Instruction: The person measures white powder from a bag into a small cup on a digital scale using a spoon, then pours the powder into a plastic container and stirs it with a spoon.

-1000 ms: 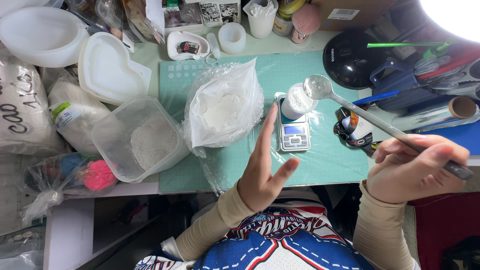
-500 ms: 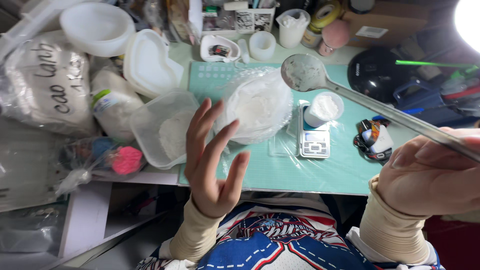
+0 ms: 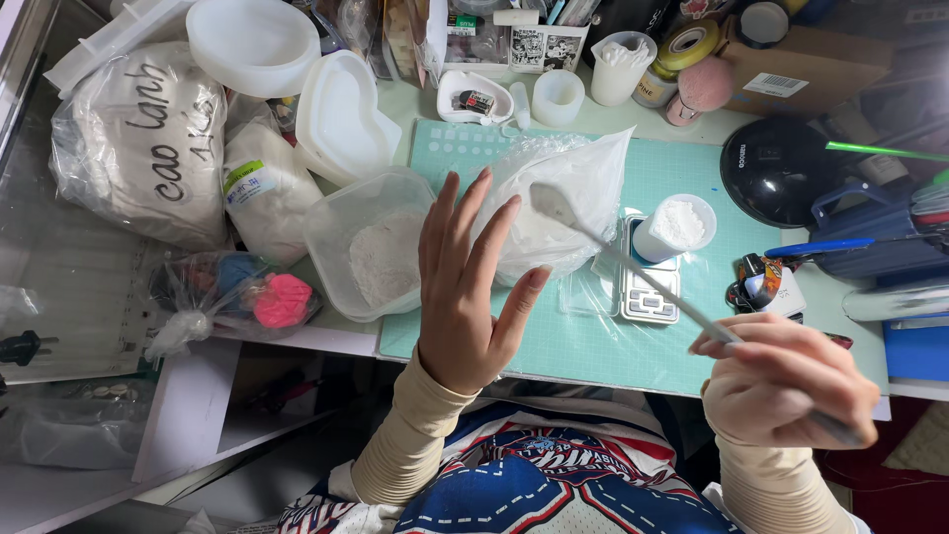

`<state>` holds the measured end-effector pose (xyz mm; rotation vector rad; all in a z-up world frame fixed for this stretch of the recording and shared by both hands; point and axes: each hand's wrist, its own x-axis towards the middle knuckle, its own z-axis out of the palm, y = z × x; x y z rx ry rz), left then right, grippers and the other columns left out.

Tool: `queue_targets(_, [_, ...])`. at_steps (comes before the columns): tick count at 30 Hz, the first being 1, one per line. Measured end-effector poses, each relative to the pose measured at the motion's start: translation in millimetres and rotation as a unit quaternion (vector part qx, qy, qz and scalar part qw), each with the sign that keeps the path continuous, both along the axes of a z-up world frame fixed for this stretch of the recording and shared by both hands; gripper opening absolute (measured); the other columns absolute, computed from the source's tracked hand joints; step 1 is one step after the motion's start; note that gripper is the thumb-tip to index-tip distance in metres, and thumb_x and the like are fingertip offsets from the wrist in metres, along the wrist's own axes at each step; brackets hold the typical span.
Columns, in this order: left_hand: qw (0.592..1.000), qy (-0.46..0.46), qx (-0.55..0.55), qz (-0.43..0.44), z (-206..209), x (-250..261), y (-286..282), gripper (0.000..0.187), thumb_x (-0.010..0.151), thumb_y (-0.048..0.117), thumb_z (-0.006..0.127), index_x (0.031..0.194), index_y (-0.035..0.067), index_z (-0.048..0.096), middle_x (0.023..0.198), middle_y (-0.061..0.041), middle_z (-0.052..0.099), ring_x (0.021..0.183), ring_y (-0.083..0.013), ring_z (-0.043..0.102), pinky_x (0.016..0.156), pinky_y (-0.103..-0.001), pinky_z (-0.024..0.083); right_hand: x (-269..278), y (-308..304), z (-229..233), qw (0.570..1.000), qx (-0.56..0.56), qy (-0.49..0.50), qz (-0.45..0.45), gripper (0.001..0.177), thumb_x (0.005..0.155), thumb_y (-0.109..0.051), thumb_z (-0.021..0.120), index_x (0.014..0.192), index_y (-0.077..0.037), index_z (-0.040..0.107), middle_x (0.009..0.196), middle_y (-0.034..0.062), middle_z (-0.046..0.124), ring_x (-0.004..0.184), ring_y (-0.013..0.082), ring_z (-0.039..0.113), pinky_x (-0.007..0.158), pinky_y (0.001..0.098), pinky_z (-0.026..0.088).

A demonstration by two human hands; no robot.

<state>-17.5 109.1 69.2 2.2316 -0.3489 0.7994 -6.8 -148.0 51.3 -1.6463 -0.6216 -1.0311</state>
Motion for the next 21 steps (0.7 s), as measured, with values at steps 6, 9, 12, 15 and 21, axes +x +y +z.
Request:
queue_targets(6, [1.000,-0.005,-0.001,0.004,0,-1,1,0.054,0.108,0.030,0.063,0.152,0.001,0.048,0.162,-0.021,0.042,0.158,-0.0444,0.032,0.132,-0.057,0.029,5,-10,-4,0.993,-0.048,-0.066,0.088,0.040,0.111,-0.030,0.052,0.100,0.008,0.055,0.070,0.0148,0.062,0.060,0.0237,0.067,0.052,0.0353,0.057])
queue_targets(9, [1.000,-0.008,0.000,0.004,1,-1,0,0.055,0.108,0.030,0.063,0.151,0.001,0.048,0.162,-0.021,0.042,0.158,-0.0445,0.032,0.131,-0.057,0.029,6,-9,0,0.992,-0.046,-0.062,0.102,0.038,0.111,-0.030,0.055,0.101,0.007,0.056,0.072,0.0151,0.062,0.057,0.0225,0.068,0.054,0.0352,0.058])
queue_targets(12, [1.000,-0.007,-0.002,0.002,0,-1,1,0.055,0.108,0.030,0.063,0.152,0.001,0.047,0.163,-0.021,0.042,0.158,-0.0443,0.032,0.132,-0.057,0.029,7,-6,11,0.988,-0.074,-0.079,0.111,0.034,0.111,-0.024,0.056,0.099,0.008,0.055,0.071,0.0140,0.063,0.058,0.0228,0.068,0.053,0.0347,0.061])
queue_targets(15, [1.000,-0.010,0.001,-0.004,0,0,1,0.056,0.107,0.029,0.066,0.152,0.001,0.047,0.163,-0.021,0.041,0.158,-0.0441,0.032,0.132,-0.057,0.029,12,-2,36,0.984,-0.108,-0.091,0.105,0.024,0.104,-0.009,0.053,0.088,0.008,0.061,0.066,0.0138,0.063,0.061,0.0268,0.070,0.053,0.0378,0.062])
queue_targets(21, [1.000,-0.004,-0.013,-0.022,2,-2,-1,0.066,0.104,0.032,0.070,0.154,-0.001,0.042,0.163,-0.021,0.040,0.158,-0.0437,0.032,0.130,-0.056,0.030,36,-16,117,0.935,-0.289,-0.073,0.193,0.023,0.102,-0.005,0.047,0.090,0.006,0.063,0.074,0.0173,0.065,0.072,0.0320,0.072,0.065,0.0374,0.061])
